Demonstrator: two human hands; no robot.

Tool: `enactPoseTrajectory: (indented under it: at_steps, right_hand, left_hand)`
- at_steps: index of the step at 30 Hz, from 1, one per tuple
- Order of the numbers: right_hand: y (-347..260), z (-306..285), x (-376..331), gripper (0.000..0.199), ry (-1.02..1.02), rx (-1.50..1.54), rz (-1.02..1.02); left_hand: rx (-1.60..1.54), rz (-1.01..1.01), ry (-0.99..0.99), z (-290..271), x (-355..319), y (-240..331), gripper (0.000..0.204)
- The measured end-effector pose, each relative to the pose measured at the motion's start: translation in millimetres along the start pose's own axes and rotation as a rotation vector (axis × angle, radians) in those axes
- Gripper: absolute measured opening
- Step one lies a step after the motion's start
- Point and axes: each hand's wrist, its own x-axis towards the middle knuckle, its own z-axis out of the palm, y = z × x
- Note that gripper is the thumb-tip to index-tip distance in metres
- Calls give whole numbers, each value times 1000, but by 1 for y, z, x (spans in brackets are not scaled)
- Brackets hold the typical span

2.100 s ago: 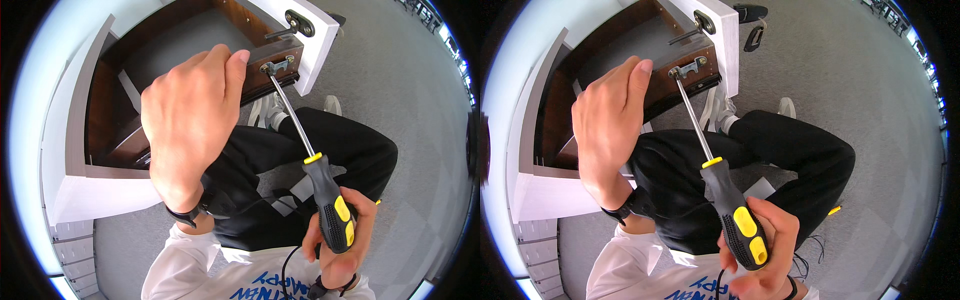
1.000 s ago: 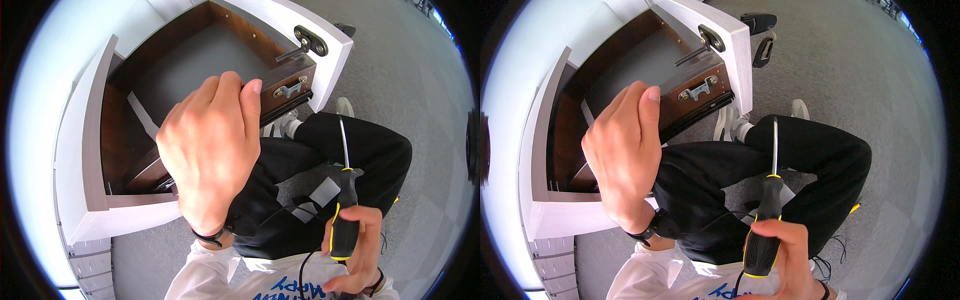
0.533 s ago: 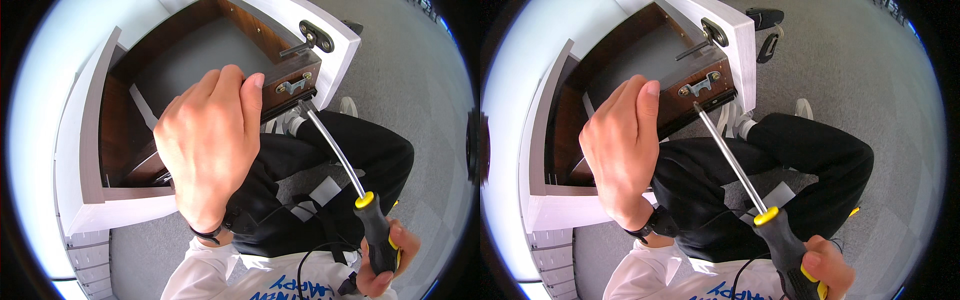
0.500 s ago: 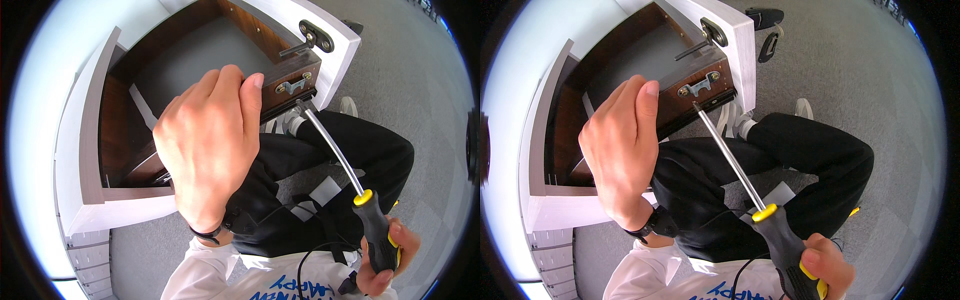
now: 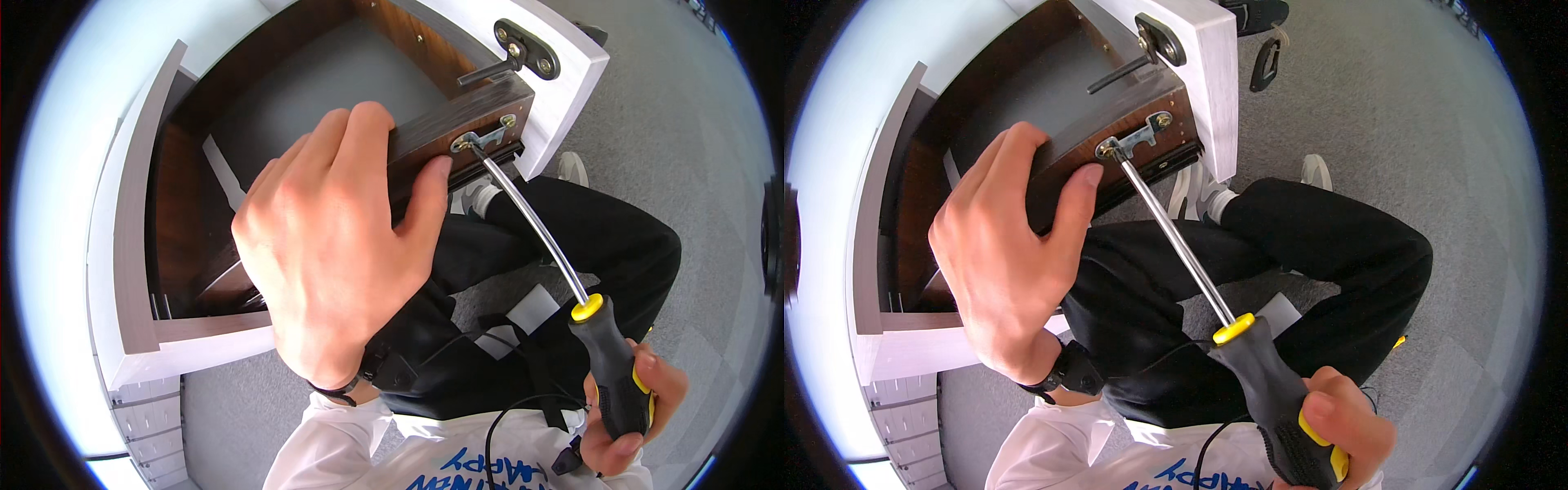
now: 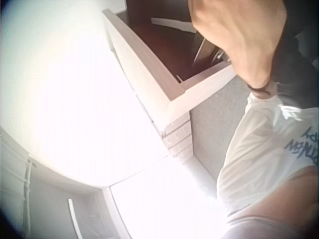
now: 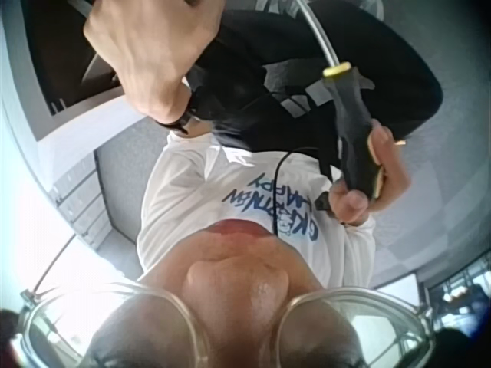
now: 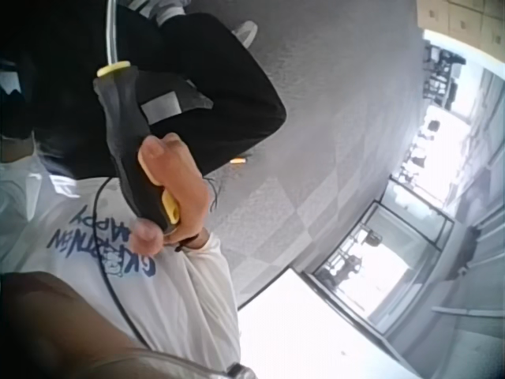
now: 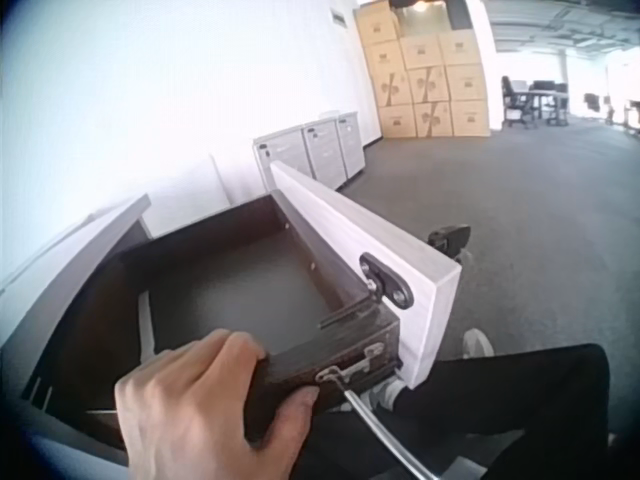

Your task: The person uses a screwdriver to remove screws from a drawer's metal slide mechanism and then reinserts the screws by hand. The drawer is held in place while the person works on the side rails.

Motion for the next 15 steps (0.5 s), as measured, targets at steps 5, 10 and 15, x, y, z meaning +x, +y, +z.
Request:
enactPoseTrajectory:
  at_steps: [5, 10, 15]
  right_hand:
    - [0, 1, -1, 59, 22, -23, -16]
    - [-7, 5, 10, 57, -229, 28, -94]
    - [-12, 19, 8, 65, -305, 135, -223]
  left_hand:
    - [1, -40, -10, 1, 0, 3, 29]
    - [10, -65, 0, 1, 1, 6, 28]
    - [10, -43, 20, 2, 0, 7, 27]
